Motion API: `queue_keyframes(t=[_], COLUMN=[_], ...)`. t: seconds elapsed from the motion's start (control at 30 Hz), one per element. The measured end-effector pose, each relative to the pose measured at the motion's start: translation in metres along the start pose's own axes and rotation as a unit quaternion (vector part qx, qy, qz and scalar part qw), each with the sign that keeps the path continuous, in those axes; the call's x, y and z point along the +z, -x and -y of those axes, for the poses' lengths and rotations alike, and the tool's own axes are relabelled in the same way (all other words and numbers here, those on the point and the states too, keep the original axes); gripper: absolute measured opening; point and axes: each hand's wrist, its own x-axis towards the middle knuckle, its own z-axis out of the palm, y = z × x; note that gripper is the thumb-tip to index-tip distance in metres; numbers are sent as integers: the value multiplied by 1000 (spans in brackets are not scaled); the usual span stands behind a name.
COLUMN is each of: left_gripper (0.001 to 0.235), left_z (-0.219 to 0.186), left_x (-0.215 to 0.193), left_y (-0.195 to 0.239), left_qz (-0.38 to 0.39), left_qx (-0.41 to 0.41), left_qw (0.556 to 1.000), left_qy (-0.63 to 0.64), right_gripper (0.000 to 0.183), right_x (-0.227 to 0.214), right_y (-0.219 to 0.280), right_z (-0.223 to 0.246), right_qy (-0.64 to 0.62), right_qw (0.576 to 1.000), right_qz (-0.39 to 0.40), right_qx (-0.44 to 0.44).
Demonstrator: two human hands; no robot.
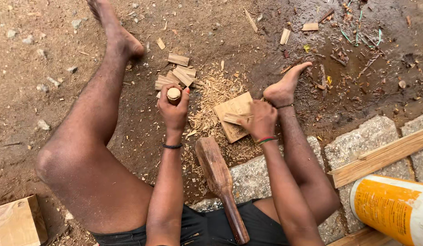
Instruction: The person sits on the ground and uses a wooden mallet and chisel to split small pieces of wood on a wooden block. The person repeatedly strikes the chisel to split the wood into smaller pieces and places the finished pieces into a nearby bucket.
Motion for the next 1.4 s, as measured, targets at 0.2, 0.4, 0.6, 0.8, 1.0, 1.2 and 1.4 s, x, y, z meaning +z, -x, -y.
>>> queue_keyframes(t=[0.2,0.4,0.6,0.8,1.0,1.2,1.4], left_gripper=[18,20,18,18,19,17,17], left_z=[1,23,30,22,8,24,32], left_x=[-17,-16,-9,-14,-29,-40,-26], left_y=[1,-3,-1,-4,-8,-11,-8], left_qz=[-28,-32,0,-46,-73,-93,-62], left_qx=[36,-40,-9,1,4,7,-21], left_qw=[999,998,999,998,997,996,997], left_qy=[-26,41,-32,-30,-18,15,36], right_gripper=[52,48,52,61,61,64,35], right_x=[45,83,76,63,33,-12,45], right_y=[30,51,42,1,-65,-85,7], right_z=[-1,-22,-19,10,75,77,-11], right_qy=[64,-183,-251,-276,-346,-461,-361], right_qw=[992,976,956,879,936,884,925], right_qz=[78,-66,-59,216,-32,37,-13], right_qx=[-71,99,137,323,56,65,120])
